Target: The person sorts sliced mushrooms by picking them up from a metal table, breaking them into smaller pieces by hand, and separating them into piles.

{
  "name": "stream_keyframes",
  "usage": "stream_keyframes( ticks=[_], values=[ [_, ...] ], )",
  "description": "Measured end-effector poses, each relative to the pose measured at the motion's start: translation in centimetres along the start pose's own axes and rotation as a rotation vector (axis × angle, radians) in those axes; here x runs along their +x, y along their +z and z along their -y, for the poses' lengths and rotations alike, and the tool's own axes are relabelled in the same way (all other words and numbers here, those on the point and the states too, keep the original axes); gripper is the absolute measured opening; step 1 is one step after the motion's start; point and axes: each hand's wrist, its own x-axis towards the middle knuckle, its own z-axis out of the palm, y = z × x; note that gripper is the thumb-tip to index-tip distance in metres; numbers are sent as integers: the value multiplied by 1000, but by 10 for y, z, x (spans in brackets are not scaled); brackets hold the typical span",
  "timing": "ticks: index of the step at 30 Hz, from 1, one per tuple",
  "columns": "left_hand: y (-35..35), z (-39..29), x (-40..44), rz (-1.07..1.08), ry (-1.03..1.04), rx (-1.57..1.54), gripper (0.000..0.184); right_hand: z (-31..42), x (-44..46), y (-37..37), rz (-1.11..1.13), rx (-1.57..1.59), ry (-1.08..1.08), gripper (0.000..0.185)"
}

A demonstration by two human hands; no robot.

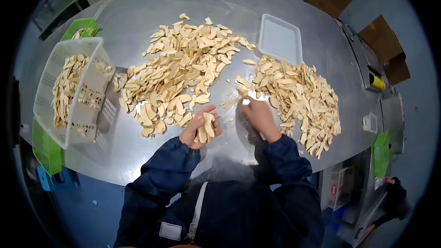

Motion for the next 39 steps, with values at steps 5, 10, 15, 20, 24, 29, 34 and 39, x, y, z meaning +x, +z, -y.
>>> stream_keyframes(
  ticks=[5,10,15,20,24,29,34,39],
  values=[
    [8,-1,0,76,-105,-59,66,35,44,-8,-179,-129,-361,29],
    [4,-1,1,76,-80,4,55,46,94,30,-201,-255,-764,30],
    [-10,1,7,4,11,-96,43,34,97,30,-60,-35,-667,20],
    [-12,1,9,-175,63,-255,40,25,76,-12,321,729,81,20],
    [1,-4,8,-201,72,-317,40,44,56,-24,415,770,95,26],
    [-9,0,10,-143,101,-319,40,49,49,-17,446,740,49,30],
    [4,-5,8,-145,115,-300,45,71,29,-34,504,618,-52,29],
    [0,1,7,-43,54,-250,49,40,51,-39,-2,297,-71,23]
  ],
)
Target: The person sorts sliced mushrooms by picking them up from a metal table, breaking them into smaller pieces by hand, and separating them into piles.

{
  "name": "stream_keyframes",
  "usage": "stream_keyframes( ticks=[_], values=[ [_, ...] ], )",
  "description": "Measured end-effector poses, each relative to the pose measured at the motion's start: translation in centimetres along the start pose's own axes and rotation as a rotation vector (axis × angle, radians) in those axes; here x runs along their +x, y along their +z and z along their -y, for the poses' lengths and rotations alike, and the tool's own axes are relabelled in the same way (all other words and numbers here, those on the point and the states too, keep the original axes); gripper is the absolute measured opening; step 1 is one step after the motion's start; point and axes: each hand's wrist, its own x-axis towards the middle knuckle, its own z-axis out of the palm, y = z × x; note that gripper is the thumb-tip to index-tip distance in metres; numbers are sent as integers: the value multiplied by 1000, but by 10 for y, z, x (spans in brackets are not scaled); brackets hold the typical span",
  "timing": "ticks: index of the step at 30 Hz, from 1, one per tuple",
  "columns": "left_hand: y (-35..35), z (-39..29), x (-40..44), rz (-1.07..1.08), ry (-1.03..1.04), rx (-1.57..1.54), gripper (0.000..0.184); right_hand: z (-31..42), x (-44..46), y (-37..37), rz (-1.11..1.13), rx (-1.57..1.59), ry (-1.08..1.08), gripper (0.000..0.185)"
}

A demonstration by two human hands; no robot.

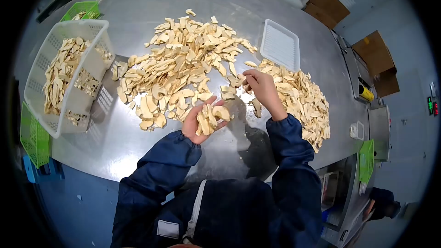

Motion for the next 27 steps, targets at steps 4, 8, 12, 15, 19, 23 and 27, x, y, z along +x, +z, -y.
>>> stream_keyframes(
  ticks=[4,8,12,15,19,23,27],
  values=[
    [0,-1,-2,-4,-67,71,51,-22,-3,13,38,-381,-208,21],
    [-3,-1,-3,-34,-94,22,50,-31,-8,37,-8,-563,-313,20],
    [-20,-1,2,-50,-57,-26,51,-32,-5,43,1,-617,-347,16],
    [-21,-3,2,-56,-43,-52,51,-32,-5,41,24,-636,-342,15],
    [-2,-5,-1,-110,-22,-28,52,-42,-4,34,89,-570,-283,15],
    [5,-2,-1,-126,-3,-48,53,-50,-4,31,133,-472,-201,16],
    [3,-1,-1,-104,-3,-13,51,-41,-9,32,127,-401,-86,19]
  ],
)
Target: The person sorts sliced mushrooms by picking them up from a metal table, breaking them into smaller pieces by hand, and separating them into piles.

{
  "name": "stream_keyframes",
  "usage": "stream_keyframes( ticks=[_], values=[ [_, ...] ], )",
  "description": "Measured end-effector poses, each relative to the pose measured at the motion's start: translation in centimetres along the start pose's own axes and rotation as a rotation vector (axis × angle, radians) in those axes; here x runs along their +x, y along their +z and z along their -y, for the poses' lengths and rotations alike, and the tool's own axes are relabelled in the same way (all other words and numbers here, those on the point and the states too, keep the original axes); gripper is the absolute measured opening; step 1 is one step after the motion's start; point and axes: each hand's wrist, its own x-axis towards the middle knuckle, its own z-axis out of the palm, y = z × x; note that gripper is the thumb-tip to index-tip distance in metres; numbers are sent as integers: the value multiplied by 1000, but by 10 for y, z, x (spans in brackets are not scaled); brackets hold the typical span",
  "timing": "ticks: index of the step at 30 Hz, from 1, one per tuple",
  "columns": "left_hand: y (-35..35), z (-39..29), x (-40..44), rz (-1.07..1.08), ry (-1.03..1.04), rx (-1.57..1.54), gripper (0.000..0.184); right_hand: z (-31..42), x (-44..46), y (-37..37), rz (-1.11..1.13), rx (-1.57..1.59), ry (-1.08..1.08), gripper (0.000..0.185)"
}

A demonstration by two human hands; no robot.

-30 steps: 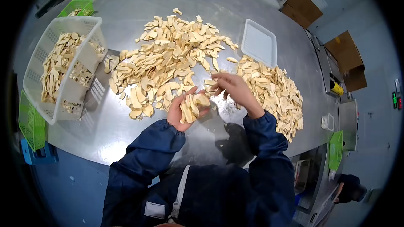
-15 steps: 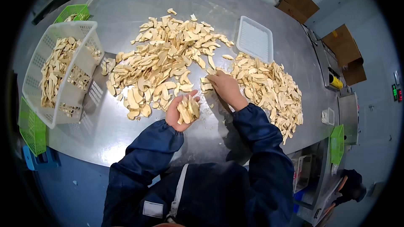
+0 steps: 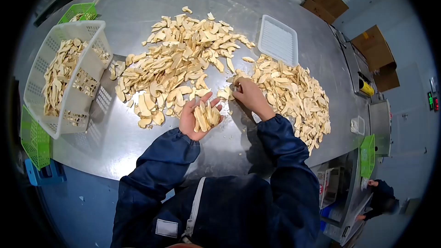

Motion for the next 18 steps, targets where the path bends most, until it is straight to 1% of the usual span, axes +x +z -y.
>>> stream_keyframes(
  ticks=[3,6,9,12,15,16,18],
  values=[
    [-8,2,2,45,7,48,50,2,-4,6,-63,-98,-46,20],
    [-11,4,3,11,8,117,50,0,-6,10,-64,-65,-43,21],
    [-10,5,3,29,-6,116,49,-2,-4,13,-63,-84,-12,20],
    [-7,5,1,3,-43,174,48,-3,-1,10,-29,-114,-39,18],
    [-11,8,3,32,-123,239,47,-5,-3,8,-7,123,42,18],
    [-11,10,3,54,-139,280,50,-5,-3,6,-13,225,37,18],
    [-11,11,2,63,-165,236,53,-1,-5,0,-22,428,23,20]
  ],
)
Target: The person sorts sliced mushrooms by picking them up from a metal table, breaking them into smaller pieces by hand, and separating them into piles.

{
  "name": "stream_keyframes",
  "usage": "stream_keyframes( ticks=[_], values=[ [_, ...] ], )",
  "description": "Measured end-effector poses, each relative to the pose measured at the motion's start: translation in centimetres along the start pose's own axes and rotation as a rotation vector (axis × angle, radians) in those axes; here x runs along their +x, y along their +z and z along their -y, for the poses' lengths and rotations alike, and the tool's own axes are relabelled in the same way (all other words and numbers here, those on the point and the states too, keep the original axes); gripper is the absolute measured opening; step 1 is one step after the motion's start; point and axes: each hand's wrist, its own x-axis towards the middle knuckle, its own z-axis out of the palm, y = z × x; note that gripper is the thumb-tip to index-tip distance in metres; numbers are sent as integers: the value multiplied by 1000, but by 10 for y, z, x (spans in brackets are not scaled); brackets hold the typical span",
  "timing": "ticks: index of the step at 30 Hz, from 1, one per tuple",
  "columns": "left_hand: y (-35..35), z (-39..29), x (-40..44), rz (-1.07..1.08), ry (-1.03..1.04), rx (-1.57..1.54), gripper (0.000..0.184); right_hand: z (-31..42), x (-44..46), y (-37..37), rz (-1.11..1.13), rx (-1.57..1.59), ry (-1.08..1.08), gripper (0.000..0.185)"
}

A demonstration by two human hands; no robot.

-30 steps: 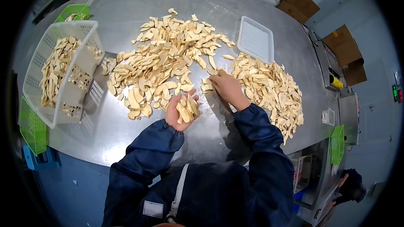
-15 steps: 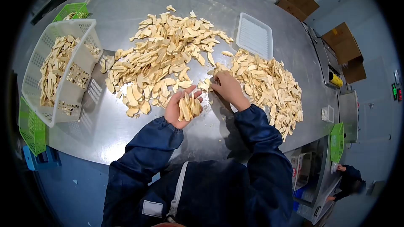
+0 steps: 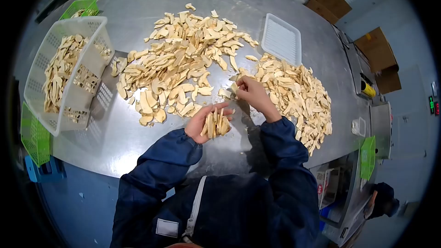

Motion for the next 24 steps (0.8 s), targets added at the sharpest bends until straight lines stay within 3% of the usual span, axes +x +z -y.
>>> stream_keyframes(
  ticks=[3,7,8,11,14,18,21,24],
  values=[
    [-3,2,-1,59,-11,-111,59,47,-12,-16,375,348,227,23],
    [-3,4,0,63,-12,-101,52,21,0,13,-18,-380,-183,27],
    [-4,4,0,64,-12,-89,51,25,-5,20,21,-392,-6,27],
    [-1,4,-2,29,-13,-37,46,11,-8,32,-54,-417,-77,23],
    [-4,6,1,7,-32,-4,50,19,-15,19,-132,-263,9,21],
    [0,5,0,50,-55,-104,56,44,-30,-10,267,206,66,22],
    [-3,7,0,45,-24,-40,55,33,-6,-16,-150,-185,12,26],
    [3,4,-3,38,-26,-54,54,12,14,-9,-247,-530,-64,42]
  ],
)
